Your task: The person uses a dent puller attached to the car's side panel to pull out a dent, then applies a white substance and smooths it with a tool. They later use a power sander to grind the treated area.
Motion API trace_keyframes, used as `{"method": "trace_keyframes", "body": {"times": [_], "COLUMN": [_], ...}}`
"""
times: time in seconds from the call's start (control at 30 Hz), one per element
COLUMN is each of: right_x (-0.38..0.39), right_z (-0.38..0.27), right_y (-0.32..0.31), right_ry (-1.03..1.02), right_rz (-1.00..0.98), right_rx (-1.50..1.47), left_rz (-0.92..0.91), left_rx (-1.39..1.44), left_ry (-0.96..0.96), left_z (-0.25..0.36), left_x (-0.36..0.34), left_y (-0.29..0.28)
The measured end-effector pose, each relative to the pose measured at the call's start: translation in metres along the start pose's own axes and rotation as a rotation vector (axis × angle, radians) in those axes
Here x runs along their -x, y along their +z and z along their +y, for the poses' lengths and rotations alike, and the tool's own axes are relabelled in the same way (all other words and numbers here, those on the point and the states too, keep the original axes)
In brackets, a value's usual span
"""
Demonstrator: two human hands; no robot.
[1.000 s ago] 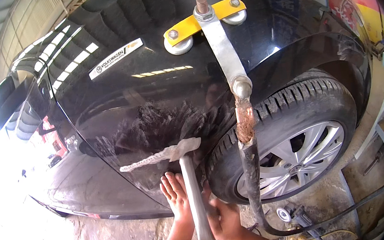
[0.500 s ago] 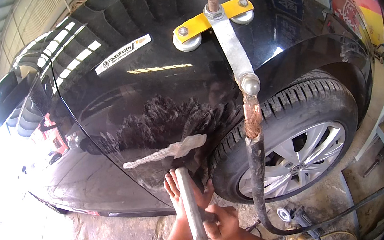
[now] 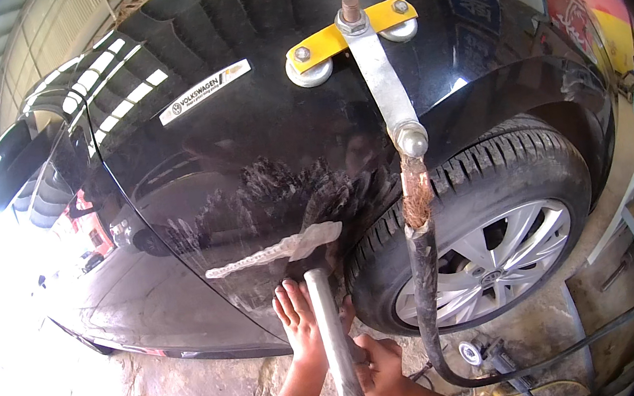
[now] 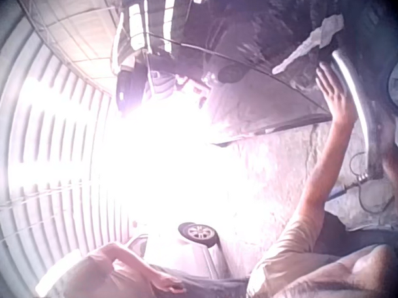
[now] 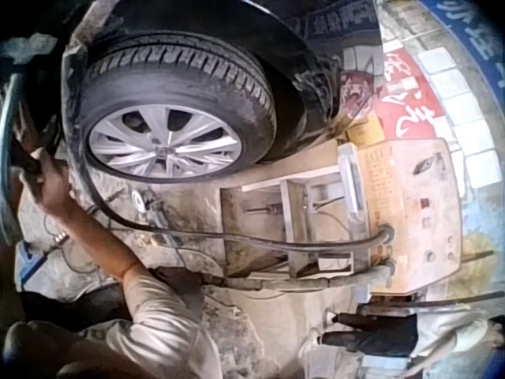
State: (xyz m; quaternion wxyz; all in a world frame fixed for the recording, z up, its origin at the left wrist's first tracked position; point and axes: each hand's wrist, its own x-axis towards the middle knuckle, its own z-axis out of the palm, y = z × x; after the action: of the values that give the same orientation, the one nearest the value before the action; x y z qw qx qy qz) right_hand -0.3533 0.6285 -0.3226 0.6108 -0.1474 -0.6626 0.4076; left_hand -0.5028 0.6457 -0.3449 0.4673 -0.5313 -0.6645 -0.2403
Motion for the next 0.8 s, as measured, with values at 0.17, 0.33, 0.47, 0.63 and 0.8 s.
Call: {"method": "trace_keyframes", "body": {"times": [0.17, 0.33, 0.47, 0.63, 0.8], "right_x": [-0.002, -0.004, -0.008, -0.004, 0.002], "right_z": [-0.004, -0.004, -0.009, 0.009, 0.012], "right_y": [-0.003, -0.005, -0.007, 0.003, 0.001], "right_ry": [0.032, -0.063, 0.004, 0.093, 0.007], "right_rz": [0.03, 0.074, 0.084, 0.194, 0.194], "right_rx": [0.001, -0.028, 0.029, -0.153, -0.129], "left_rz": [-0.065, -0.035, -0.052, -0.077, -0.089], "left_rx": [-0.013, -0.019, -0.055, -0.042, -0.079], "left_ry": [0.028, 0.048, 0.056, 0.081, 0.088], "left_z": [0.0, 0.0, 0.0, 0.002, 0.002], "left_x": [-0.006, -0.009, -0.009, -0.016, -0.018], "left_y": [-0.013, -0.015, -0.016, -0.025, -0.03]}}
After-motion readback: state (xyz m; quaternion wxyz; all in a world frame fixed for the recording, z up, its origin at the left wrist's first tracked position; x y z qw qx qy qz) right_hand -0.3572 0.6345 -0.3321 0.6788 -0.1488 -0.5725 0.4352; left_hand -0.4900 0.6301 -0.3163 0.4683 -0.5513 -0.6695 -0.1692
